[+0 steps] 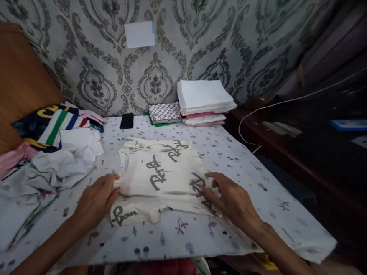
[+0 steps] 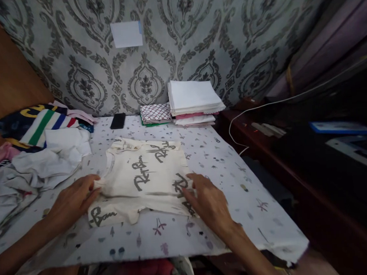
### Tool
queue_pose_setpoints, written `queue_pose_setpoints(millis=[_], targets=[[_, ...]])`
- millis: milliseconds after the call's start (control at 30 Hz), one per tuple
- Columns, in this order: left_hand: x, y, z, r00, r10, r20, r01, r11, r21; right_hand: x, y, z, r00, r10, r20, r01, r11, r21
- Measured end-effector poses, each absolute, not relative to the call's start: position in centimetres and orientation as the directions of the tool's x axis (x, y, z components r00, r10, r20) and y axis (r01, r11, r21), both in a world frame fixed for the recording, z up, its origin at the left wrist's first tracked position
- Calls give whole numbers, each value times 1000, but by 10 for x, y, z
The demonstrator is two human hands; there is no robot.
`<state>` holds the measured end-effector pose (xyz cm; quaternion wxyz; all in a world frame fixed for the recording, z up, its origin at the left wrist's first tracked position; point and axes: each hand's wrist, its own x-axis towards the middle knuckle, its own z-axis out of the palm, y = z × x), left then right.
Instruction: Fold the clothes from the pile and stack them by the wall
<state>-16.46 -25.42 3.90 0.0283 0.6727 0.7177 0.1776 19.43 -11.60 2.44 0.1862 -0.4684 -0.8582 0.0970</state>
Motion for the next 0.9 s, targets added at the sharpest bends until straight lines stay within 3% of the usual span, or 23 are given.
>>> queue_pose_setpoints(millis=[100,200,300,400,500,600,667,767,900], targets=[[-143,-265,50,394,903,171,873,-426,239,172,-125,28,-769,571,287,470,809,-352],[-138,-277,47,584,810,44,799,-584,144,150,-133,23,-903,355,242,263,902,-343],[-150,-282,30,582,813,29,813,-582,11,136,-133,12,-939,292,184,212,908,-361],[-161,-278,22,547,837,29,836,-547,37,132,-130,-1,-932,307,191,212,893,-397],[-164,-272,41,434,900,33,856,-424,295,137,-129,-4,-917,330,223,204,870,-448],[-167,-266,76,328,939,-105,741,-186,645,145,-127,6,-927,327,185,185,826,-533],[-171,-256,93,320,926,-199,643,-59,763,147,-121,15,-933,336,127,198,777,-597],[-174,-227,90,264,945,-193,643,-23,766,134,-105,17,-920,375,116,226,748,-624],[-162,-165,38,253,966,42,773,-228,592,88,-75,-6,-871,428,242,268,826,-496]])
